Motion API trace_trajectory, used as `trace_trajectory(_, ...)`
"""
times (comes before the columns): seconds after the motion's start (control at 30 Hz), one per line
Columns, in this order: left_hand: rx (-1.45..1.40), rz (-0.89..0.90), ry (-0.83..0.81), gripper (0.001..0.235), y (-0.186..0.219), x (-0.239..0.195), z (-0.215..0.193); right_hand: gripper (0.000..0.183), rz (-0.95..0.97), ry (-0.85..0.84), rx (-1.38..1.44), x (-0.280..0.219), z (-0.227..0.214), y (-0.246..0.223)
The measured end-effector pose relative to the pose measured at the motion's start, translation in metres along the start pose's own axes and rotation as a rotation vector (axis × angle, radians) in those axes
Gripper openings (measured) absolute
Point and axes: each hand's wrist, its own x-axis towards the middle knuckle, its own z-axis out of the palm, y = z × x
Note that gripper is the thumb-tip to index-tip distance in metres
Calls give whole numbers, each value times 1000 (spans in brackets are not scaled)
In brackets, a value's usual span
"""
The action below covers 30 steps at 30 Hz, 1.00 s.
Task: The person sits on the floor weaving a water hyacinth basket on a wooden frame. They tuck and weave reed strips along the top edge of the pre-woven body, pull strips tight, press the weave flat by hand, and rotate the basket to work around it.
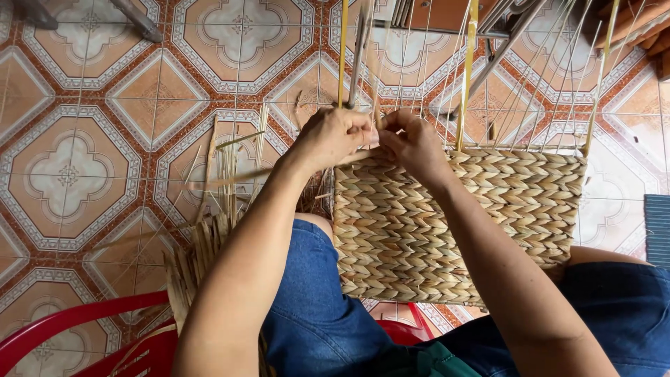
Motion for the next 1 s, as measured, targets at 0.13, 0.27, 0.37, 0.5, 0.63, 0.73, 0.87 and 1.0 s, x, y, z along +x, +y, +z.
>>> trace_trajectory(0.13, 292, 7, 117, 17, 60, -26, -6, 7, -363, 179, -509, 9, 20, 26)
trace_trajectory(0.27, 451, -422, 121, 21, 58, -31, -10, 4, -434, 138, -542, -5, 20, 6)
trace_trajectory(0.37, 521, -578, 68, 21, 58, -33, -11, 4, -404, 131, -462, -6, 21, 8)
trace_trajectory(0.5, 764, -610, 127, 22, 61, -32, -9, 6, -380, 176, -403, -2, 26, 16)
trace_trajectory(0.63, 784, -499, 152, 40, 78, -38, 1, 6, -346, 173, -423, 0, 22, 9)
trace_trajectory(0.73, 769, -337, -23, 65, 38, -33, 16, 13, -277, 111, -444, -4, 14, -1)
trace_trajectory(0.87, 925, -286, 58, 35, 13, -26, 8, 18, -164, 96, -179, -7, -2, -24)
trace_trajectory(1.0, 707, -477, 35, 20, 78, -49, -8, 21, -593, -8, -459, -7, 7, -17)
